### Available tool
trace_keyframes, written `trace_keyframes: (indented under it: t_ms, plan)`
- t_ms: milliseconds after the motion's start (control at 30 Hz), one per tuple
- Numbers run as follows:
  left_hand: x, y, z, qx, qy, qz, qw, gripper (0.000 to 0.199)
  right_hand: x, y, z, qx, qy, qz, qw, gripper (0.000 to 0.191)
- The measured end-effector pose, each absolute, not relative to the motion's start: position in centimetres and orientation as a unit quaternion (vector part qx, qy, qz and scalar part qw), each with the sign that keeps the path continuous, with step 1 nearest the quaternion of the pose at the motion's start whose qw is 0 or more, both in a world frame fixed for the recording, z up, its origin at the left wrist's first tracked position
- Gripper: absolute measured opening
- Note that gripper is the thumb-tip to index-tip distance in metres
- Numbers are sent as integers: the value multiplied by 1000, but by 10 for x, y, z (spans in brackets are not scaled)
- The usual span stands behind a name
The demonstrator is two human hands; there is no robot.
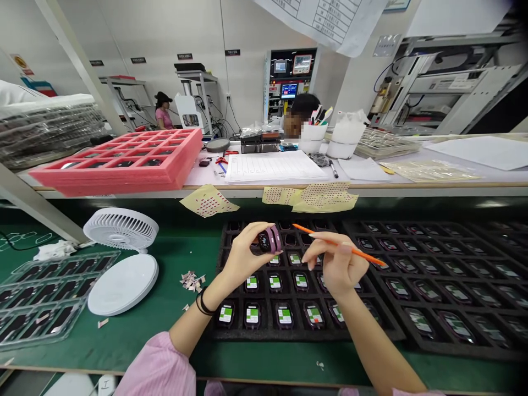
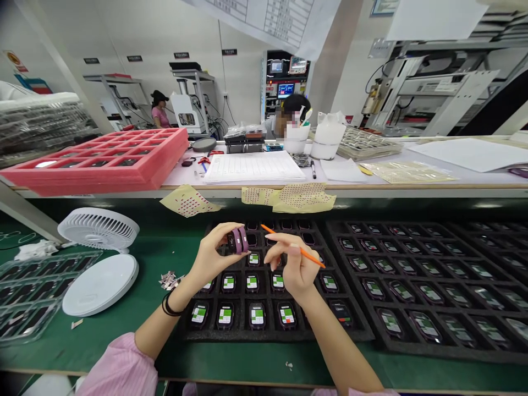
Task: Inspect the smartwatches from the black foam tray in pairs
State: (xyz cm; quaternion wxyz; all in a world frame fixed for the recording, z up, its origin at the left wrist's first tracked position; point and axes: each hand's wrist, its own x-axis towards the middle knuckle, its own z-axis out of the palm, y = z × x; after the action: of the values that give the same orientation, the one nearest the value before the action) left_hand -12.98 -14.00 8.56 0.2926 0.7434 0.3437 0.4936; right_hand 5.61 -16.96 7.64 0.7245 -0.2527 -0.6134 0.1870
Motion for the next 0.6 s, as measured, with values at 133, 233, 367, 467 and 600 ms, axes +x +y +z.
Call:
trace_keyframes:
  t_ms: [133,233,367,467,600]
  plan:
    - [-126,-146,89,755,326,502,268,41,54,-173,80,-268,-579,196,745,44]
    - [-125,-149,91,742,319,512,293,39,52,-173,82,-250,-550,190,774,44]
    - [-124,-151,92,739,319,510,303,38,51,-171,82,-239,-543,190,782,42]
    - [-125,-152,93,738,323,510,302,39,51,-170,80,-247,-545,176,782,41]
    - [-125,-153,94,747,323,504,290,39,51,-171,80,-239,-552,178,778,41]
